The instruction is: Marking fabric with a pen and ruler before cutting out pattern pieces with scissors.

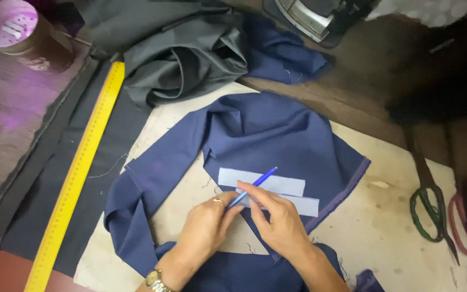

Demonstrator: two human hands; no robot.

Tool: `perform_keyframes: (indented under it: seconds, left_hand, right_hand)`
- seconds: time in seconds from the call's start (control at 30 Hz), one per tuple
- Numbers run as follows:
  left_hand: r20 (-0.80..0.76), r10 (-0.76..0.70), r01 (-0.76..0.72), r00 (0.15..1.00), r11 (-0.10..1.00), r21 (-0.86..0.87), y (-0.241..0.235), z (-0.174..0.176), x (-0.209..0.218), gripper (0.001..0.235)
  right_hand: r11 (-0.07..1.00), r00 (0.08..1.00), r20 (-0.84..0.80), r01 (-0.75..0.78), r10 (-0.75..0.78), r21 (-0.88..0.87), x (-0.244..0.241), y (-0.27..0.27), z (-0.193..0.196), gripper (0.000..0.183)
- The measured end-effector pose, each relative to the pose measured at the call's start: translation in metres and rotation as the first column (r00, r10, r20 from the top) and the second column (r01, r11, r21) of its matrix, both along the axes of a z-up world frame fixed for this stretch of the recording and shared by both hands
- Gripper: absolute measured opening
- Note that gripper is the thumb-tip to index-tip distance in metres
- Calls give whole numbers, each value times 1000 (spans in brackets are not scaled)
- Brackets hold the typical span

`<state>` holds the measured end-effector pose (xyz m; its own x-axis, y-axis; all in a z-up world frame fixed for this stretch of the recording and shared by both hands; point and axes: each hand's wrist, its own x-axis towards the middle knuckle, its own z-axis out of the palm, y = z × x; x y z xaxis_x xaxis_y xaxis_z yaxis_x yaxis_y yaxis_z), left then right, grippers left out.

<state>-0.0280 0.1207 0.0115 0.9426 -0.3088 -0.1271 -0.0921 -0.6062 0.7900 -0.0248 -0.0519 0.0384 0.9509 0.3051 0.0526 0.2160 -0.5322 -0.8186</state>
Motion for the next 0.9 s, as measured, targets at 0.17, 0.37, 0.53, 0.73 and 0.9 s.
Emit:
perform_keyframes:
  seconds: [0.17,0.37,0.53,0.73,0.9]
  left_hand:
    - [-116,222,-186,968,948,259,42,-5,26,22]
    - [325,423,-533,846,680,504,213,-84,65,24]
    - [340,356,-491,870,684,539,247,-133,59,25]
    - [294,301,-415,907,757,505,248,-143,43,21]
    - [278,266,-371,923,811,452,255,-148,33,25]
  right_hand:
    - [993,994,-15,112,-112,45,3,-41,-2,36]
    - [776,823,231,567,-519,-277,-3,-217,-44,37]
    - [529,749,338,649,-570,-546,-24,-325,-76,48]
    - [402,740,227,565,-633,-721,-25,-349,-87,66]
    - [410,631,56,566,-774,-715,-17,-322,-58,79]
